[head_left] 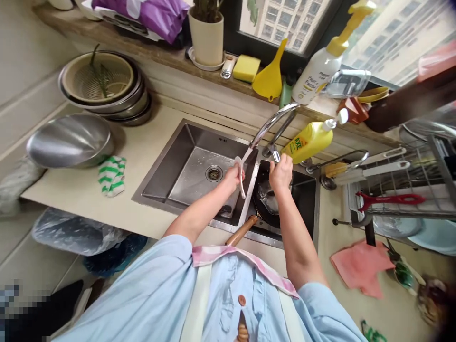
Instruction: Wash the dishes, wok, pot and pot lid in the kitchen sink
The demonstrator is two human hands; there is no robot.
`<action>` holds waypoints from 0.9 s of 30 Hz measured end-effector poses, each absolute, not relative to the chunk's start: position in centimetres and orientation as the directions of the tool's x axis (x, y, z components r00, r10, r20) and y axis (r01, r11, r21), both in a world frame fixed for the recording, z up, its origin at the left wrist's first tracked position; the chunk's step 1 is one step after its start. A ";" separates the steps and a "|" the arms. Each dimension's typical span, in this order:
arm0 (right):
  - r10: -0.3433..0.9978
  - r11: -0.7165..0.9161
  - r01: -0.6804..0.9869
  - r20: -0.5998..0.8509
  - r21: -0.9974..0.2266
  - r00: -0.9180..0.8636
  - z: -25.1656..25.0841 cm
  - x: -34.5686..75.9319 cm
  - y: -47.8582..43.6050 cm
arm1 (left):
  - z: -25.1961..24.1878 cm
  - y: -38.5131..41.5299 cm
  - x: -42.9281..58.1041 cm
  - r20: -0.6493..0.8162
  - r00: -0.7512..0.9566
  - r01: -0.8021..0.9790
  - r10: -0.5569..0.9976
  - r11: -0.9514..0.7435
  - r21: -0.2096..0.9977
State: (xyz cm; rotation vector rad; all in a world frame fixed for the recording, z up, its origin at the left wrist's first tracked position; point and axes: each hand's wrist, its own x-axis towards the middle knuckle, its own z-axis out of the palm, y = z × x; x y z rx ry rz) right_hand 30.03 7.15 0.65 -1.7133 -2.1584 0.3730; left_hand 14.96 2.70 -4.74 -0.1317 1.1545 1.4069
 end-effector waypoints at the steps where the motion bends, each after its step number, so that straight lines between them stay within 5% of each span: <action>1: 0.969 0.244 0.896 0.141 -0.372 -0.205 0.4 30.0 7.8 | -4.6 1.9 14.4 -0.693 -0.265 -0.782 0.671 0.270 0.561; 8: 0.953 0.221 0.926 -0.132 -0.307 -0.271 -3.2 29.6 7.1 | -3.3 -1.7 11.4 -0.636 -0.328 -0.555 0.699 0.402 0.728; 11: 0.955 0.228 0.938 -0.127 -0.261 -0.268 -2.6 30.2 6.4 | -3.8 -3.2 8.6 -0.378 -0.488 0.017 0.787 0.442 0.897; 13: 0.964 0.231 0.947 -0.083 -0.222 -0.254 -1.4 30.9 5.6 | -4.4 -4.4 5.8 -0.260 -0.508 0.271 0.821 0.438 0.857; 16: 0.968 0.226 0.939 -0.052 -0.258 -0.247 0.1 31.3 3.5 | -5.6 -5.9 2.3 -0.038 -0.466 0.740 0.884 0.413 0.531; 17: 0.959 0.240 0.921 -0.072 -0.308 -0.274 0.3 31.0 2.8 | -5.9 -6.2 2.0 -0.004 -0.469 0.761 0.883 0.406 0.506; 19: 0.920 0.294 0.842 -0.106 -0.452 -0.378 0.1 30.2 1.3 | -6.2 -6.4 2.9 -0.025 -0.505 0.617 0.863 0.382 0.689; 22: 0.871 0.323 0.666 -0.065 -0.673 -0.488 -0.6 28.7 0.1 | -5.8 -6.6 7.6 -0.205 -0.418 0.100 0.885 0.269 0.958; 24: 0.873 0.287 0.565 -0.031 -0.774 -0.487 -0.8 28.6 -0.1 | -5.0 -6.7 11.0 -0.242 -0.324 -0.100 0.914 0.222 0.970; 27: 0.896 0.239 0.459 0.012 -0.856 -0.443 0.4 30.7 -0.6 | -3.6 -6.8 13.9 -0.191 -0.250 -0.123 0.949 0.165 0.979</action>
